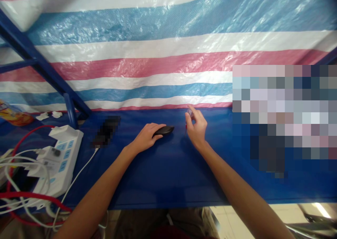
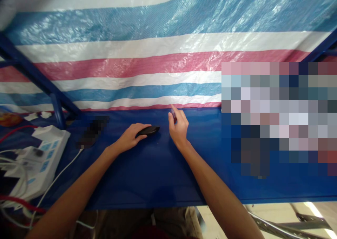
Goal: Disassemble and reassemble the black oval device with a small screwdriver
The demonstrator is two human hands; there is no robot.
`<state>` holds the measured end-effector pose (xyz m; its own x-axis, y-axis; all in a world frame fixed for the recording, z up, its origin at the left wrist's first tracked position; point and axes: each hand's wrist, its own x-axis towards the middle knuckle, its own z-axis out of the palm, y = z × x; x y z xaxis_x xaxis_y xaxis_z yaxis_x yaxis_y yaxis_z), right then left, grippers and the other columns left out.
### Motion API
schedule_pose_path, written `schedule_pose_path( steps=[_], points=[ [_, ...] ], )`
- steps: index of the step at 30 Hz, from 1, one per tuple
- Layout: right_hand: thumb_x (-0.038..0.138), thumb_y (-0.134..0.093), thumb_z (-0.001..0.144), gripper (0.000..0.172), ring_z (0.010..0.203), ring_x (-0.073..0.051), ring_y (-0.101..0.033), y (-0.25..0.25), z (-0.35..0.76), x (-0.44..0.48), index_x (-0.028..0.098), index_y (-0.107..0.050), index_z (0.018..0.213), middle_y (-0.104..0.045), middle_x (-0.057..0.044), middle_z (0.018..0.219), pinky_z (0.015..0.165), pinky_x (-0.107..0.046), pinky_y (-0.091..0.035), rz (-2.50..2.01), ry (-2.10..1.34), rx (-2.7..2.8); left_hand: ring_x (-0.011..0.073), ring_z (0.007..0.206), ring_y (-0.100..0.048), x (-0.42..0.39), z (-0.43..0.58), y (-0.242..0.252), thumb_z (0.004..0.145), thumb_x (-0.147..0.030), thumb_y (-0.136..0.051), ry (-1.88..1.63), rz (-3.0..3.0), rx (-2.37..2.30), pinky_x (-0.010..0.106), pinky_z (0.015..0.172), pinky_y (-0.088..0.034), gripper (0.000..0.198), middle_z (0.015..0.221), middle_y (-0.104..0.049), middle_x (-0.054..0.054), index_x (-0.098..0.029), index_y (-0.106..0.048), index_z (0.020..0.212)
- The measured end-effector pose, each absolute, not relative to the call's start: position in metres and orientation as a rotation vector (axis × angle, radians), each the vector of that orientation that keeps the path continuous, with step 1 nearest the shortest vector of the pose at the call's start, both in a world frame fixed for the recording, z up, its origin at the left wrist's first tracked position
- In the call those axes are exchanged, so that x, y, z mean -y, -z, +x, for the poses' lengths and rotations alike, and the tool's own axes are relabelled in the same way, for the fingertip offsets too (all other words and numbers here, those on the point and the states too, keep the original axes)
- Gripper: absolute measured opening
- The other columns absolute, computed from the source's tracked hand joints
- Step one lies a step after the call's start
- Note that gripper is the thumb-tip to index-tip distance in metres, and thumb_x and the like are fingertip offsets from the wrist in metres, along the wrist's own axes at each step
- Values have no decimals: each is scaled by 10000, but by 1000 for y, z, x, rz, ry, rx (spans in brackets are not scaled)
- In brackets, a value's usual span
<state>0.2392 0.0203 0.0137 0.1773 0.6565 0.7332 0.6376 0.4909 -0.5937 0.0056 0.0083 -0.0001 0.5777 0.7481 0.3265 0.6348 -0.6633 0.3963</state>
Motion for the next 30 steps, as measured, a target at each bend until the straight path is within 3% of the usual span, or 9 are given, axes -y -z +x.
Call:
schedule_pose_path(
  steps=[7, 13, 16, 18, 20, 24, 27, 30],
  points=[
    [293, -457, 881, 264, 739, -216, -659, 0, 242, -32, 206, -706, 890, -717, -76, 787, 684, -297, -463, -1812, -163, 1985, 197, 1038, -543, -13, 7, 4, 998, -416, -293, -586, 2494, -1280, 378, 938, -379, 395, 1204, -623, 29, -266, -519, 1285],
    [372, -482, 884, 249, 792, -243, -668, 4, 240, -30, 215, -657, 966, -712, -94, 828, 676, -309, -455, -1956, -99, 2103, 194, 962, -526, -15, 12, 7, 1006, -397, -244, -567, 2522, -1360, 373, 907, -385, 415, 1065, -613, 37, -262, -554, 1247],
    [403, -474, 898, 279, 791, -237, -663, 1, 241, -30, 202, -653, 972, -703, -99, 828, 682, -310, -456, -1977, -105, 2076, 207, 1019, -533, -13, 6, 3, 958, -475, -380, -563, 2458, -1327, 381, 936, -393, 412, 1119, -584, 45, -273, -508, 1294],
    [413, -474, 902, 294, 797, -231, -655, -2, 241, -29, 192, -657, 972, -695, -100, 854, 693, -315, -462, -1901, -98, 2043, 230, 1034, -546, -12, 1, -1, 811, -540, -613, -544, 2422, -1268, 379, 929, -415, 594, 1172, -568, 63, -262, -477, 1318],
    [416, -484, 906, 302, 818, -215, -643, -4, 241, -28, 185, -661, 989, -683, -88, 875, 738, -320, -471, -1695, -130, 2051, 249, 1067, -544, -12, -4, -3, 729, -502, -712, -515, 2440, -1229, 386, 943, -415, 668, 1220, -561, 74, -246, -483, 1302],
    [469, -609, 837, 396, 1053, -216, -584, -3, 234, -22, 200, -642, 1126, -642, -91, 1117, 946, -367, -429, -1116, -295, 2270, 264, 1108, -540, -14, -6, -3, 715, -400, -728, -489, 2483, -1211, 393, 964, -408, 638, 1257, -568, 77, -227, -491, 1282],
    [484, -679, 776, 526, 1109, -249, -561, 1, 227, -17, 210, -599, 1218, -603, -112, 1224, 959, -418, -419, -1003, -368, 2440, 266, 1110, -547, -14, -4, -3, 698, -374, -728, -489, 2500, -1213, 389, 969, -407, 656, 1258, -574, 73, -226, -479, 1287],
    [443, -676, 794, 532, 1110, -255, -567, 3, 222, -14, 205, -573, 1258, -603, -124, 1232, 949, -428, -420, -1023, -390, 2487, 264, 1090, -561, -12, -2, -3, 683, -359, -730, -495, 2514, -1219, 383, 962, -411, 672, 1237, -583, 69, -227, -469, 1289]
  ],
)
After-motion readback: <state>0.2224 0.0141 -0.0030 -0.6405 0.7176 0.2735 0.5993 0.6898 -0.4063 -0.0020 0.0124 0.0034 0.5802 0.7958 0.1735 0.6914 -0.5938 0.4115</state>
